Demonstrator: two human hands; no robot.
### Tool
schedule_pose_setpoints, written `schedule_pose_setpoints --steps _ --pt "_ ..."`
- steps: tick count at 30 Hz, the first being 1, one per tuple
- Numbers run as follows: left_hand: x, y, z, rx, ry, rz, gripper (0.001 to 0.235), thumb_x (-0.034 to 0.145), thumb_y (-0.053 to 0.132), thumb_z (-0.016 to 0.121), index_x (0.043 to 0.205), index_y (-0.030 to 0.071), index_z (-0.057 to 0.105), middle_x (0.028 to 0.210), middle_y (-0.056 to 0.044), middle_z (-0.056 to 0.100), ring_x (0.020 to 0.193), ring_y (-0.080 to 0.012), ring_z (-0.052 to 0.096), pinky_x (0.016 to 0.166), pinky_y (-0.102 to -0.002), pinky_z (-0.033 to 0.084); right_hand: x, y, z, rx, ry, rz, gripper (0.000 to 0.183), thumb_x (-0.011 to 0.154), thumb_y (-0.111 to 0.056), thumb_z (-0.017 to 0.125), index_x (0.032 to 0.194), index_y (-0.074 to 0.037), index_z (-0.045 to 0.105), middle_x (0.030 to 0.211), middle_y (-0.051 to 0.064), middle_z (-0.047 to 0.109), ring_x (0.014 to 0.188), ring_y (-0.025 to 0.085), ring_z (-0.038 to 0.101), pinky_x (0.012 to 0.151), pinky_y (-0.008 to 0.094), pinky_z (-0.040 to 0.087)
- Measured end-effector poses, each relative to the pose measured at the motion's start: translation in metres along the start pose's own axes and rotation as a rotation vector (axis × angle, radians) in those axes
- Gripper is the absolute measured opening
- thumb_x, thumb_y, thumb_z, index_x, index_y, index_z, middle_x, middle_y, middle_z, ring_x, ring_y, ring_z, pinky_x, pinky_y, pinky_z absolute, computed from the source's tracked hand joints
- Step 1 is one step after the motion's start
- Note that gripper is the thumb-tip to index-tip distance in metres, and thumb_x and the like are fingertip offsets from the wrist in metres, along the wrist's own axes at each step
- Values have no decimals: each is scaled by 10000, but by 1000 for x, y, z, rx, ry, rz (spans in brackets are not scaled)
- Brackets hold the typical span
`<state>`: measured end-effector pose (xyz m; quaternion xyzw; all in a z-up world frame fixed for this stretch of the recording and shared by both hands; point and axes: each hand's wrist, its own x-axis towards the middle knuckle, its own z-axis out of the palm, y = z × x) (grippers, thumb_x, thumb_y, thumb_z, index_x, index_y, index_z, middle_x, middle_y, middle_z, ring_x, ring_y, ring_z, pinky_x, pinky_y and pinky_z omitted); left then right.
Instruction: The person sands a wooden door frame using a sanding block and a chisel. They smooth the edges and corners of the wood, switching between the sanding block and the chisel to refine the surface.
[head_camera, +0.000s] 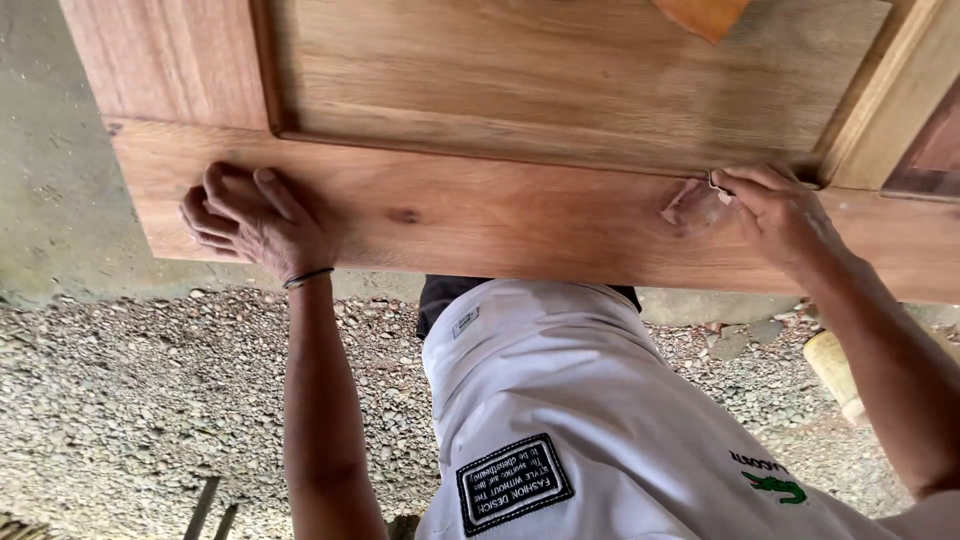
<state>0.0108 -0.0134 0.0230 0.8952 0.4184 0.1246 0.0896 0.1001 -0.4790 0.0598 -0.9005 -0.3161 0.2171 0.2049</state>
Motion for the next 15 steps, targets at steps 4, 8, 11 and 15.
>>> schedule_pose_setpoints --steps 4,8,11,15 --pt "-1 4 -2 -9 -24 2 409 871 411 375 1147 113 413 1188 -150 322 1138 -312 286 931 -468 204 43 -34 16 55 -26 62 351 790 80 503 1139 56 529 1054 178 547 864 267 519 772 336 443" --pt "-3 1 3 42 22 17 386 864 426 390 1118 141 444 1167 -149 352 1074 -341 347 889 -478 247 116 -93 54 282 93 -266 69 814 44 453 809 -5 501 759 103 464 635 244 431 563 353 341" --pt "-3 4 4 -9 33 5 360 846 418 417 1105 172 464 1156 -135 347 1067 -341 343 878 -483 242 144 -114 55 125 186 -430 94 770 49 492 821 -30 497 789 67 473 687 224 428 606 328 351" --pt "-4 3 4 -37 52 8 356 838 416 426 1095 174 466 1141 -122 348 1060 -332 350 863 -490 250 126 -89 28 111 102 -460 69 803 33 496 852 -16 495 872 80 494 778 242 430 663 324 358"
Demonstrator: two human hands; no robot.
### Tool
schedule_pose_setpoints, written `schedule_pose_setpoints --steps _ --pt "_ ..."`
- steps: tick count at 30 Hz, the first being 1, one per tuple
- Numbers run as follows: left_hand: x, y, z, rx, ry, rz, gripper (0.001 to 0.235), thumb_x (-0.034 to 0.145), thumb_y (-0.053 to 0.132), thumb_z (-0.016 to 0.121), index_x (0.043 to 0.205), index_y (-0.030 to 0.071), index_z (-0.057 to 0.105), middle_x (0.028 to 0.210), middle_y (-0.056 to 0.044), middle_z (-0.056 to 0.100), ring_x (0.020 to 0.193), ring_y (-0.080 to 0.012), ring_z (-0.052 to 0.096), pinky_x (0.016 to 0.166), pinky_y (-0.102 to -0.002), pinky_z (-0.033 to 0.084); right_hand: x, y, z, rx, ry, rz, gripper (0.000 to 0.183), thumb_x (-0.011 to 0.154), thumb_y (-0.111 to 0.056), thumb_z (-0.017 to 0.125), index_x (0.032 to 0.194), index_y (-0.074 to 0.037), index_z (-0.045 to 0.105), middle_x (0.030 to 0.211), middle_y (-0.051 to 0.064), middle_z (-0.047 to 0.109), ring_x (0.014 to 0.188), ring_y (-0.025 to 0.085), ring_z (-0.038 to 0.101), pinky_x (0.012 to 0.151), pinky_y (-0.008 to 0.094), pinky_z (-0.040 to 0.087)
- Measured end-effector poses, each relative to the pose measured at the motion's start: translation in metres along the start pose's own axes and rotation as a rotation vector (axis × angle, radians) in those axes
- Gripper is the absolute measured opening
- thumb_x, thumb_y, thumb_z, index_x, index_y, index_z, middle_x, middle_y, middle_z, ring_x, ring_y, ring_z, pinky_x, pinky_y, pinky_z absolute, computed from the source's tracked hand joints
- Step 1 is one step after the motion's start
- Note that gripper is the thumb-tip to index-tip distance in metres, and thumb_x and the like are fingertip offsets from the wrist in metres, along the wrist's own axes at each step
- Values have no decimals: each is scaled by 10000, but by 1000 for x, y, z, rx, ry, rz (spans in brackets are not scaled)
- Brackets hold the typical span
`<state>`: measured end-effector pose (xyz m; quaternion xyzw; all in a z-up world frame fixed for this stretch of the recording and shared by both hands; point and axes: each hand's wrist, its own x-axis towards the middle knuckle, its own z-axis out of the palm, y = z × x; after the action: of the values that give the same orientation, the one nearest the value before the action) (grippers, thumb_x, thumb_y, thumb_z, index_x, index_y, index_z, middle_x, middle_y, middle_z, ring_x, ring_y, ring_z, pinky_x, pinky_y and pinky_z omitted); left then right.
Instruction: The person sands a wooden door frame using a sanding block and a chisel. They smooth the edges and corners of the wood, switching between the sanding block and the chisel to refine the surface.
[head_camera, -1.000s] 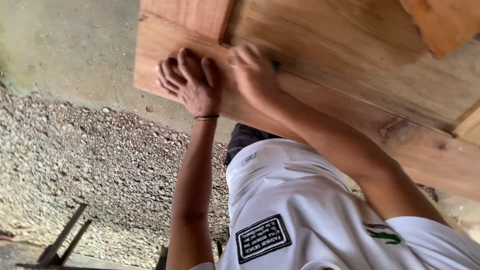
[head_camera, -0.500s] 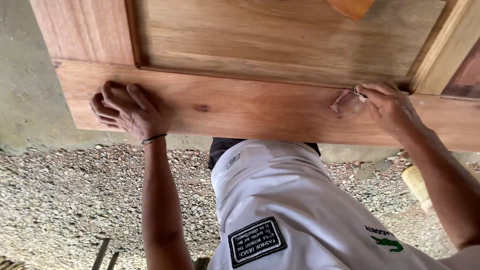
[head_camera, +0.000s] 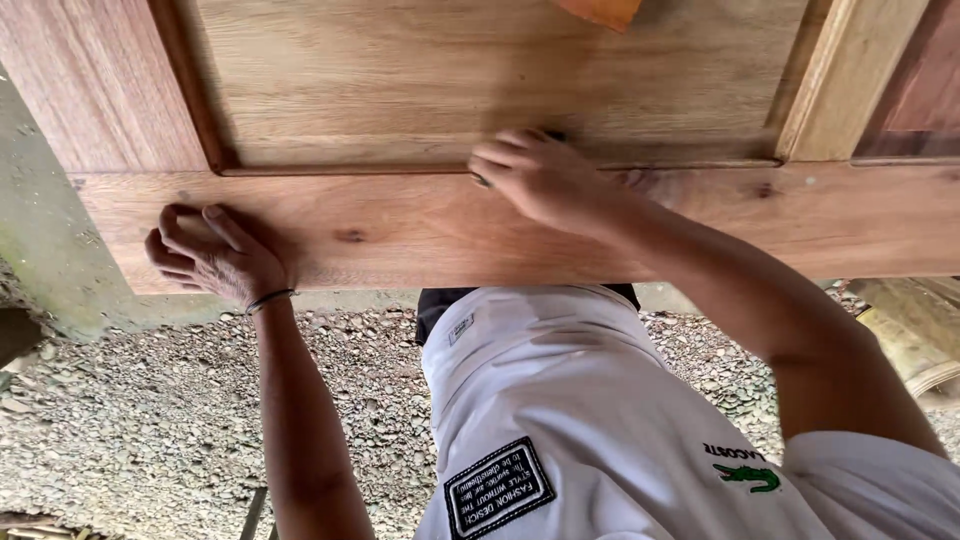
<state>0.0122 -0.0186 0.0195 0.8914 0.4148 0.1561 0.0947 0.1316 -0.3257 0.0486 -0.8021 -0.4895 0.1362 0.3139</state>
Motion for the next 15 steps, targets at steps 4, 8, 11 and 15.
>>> schedule_pose_setpoints --steps 4,8,11,15 --pt "0 -6 3 -4 7 20 334 845 377 443 1092 153 468 1133 -135 349 1049 -340 354 855 -497 268 -119 38 -20 81 -86 285 325 781 -7 550 1105 -22 538 1080 124 539 848 244 550 666 311 439" --pt "1 -2 2 11 -1 -4 353 842 405 424 1099 166 464 1145 -120 343 1045 -333 364 840 -496 278 -186 55 -84 15 -302 572 235 787 30 522 1020 3 528 917 131 510 737 197 516 657 272 476" --pt "0 -4 5 18 -6 -4 353 841 398 436 1101 161 467 1154 -134 349 1060 -336 348 864 -494 252 -177 54 -102 -33 -232 606 103 886 -9 498 786 17 491 690 92 457 610 183 438 578 279 392" --pt "2 -5 0 53 -91 -78 362 847 382 449 1126 152 430 1203 -144 308 1108 -331 306 910 -500 228 -178 89 -62 -427 -167 404 122 891 -168 568 855 -51 560 851 49 578 859 226 467 824 338 320"
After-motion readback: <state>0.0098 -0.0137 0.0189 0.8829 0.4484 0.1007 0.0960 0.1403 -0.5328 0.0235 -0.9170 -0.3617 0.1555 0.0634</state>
